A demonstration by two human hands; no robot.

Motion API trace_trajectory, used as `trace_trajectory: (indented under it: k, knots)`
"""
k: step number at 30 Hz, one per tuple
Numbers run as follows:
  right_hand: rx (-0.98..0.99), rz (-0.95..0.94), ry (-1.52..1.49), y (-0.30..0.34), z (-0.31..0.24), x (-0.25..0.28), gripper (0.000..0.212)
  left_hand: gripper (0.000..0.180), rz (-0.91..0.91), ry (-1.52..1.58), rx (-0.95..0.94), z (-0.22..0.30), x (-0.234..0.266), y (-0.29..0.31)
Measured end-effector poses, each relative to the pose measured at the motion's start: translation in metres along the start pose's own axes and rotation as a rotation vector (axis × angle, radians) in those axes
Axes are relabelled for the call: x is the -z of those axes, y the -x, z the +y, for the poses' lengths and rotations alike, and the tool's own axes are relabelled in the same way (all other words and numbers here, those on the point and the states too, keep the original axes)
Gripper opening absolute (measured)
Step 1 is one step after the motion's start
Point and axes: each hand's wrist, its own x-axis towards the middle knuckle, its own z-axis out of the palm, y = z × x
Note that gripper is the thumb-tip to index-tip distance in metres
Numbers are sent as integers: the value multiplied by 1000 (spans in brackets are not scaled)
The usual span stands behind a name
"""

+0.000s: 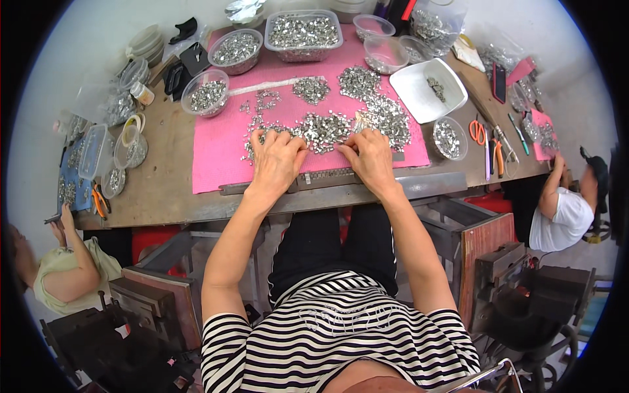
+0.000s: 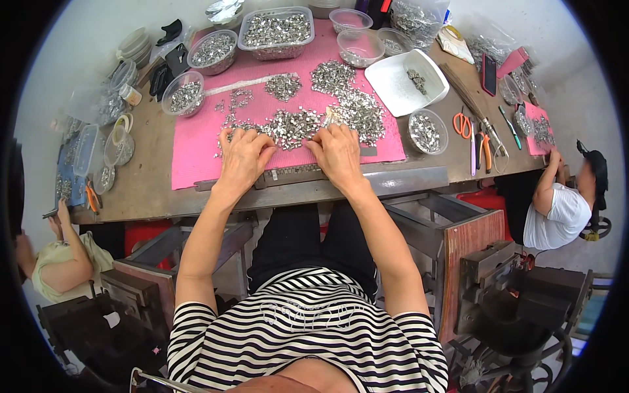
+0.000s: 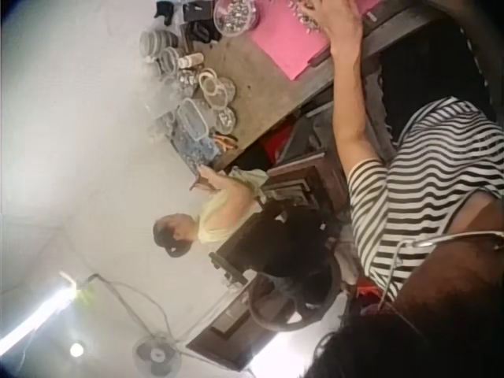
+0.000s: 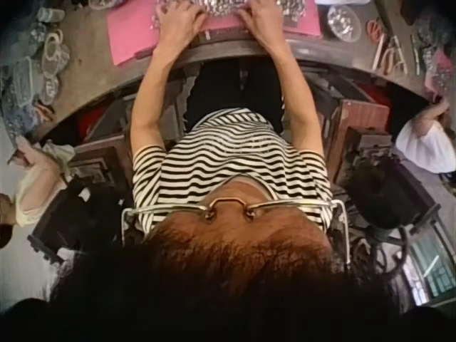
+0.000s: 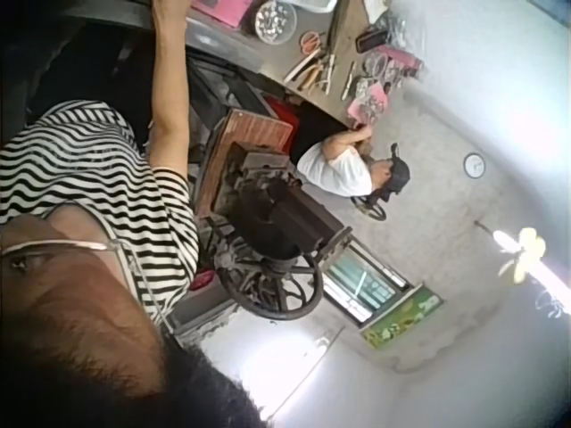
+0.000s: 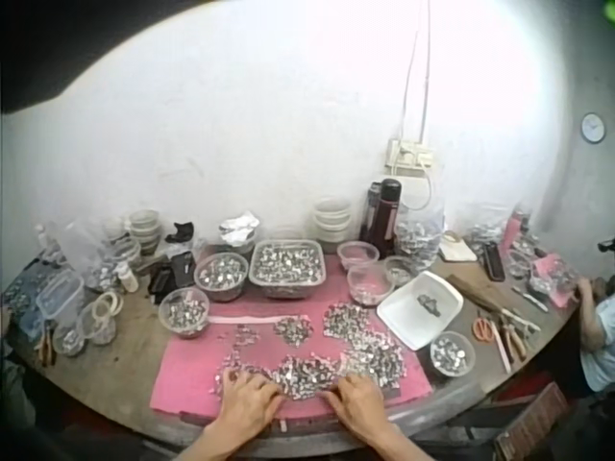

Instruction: The person arranges small metal pieces into a metal fixture by hand, places the loaded fixture into a manual press machine, and turns the wheel to press them.

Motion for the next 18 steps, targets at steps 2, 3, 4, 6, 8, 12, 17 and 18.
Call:
trace_trajectory:
  k: [2,3,4,6,8,12,17,18]
  knots:
    - [8,53,49,1,2,-8,9,9,-18,4,17,0,-1,0]
    - [6,53,48,0,3,-9,9,9,-20,4,16,0,-2,0]
    - [-4,38,33,0,4,-8,8,9,-24,-15,16,0,-2,-1]
    - [-17,21,19,-1,0,-3,8,9,-29,-31,15,0,-2,0]
    - [32,17,-116,2,-3,6,6,10,-51,-8,34,2,3,-1]
    - [17,6,-212,16,-4,18,8,16,-6,123,-75,27,12,7]
    - [-87,-17,-487,29,-15,17,25,22,58,270,-104,52,-11,24]
    - [-89,-17,-487,31,-13,17,25,23,95,278,-102,54,-14,26]
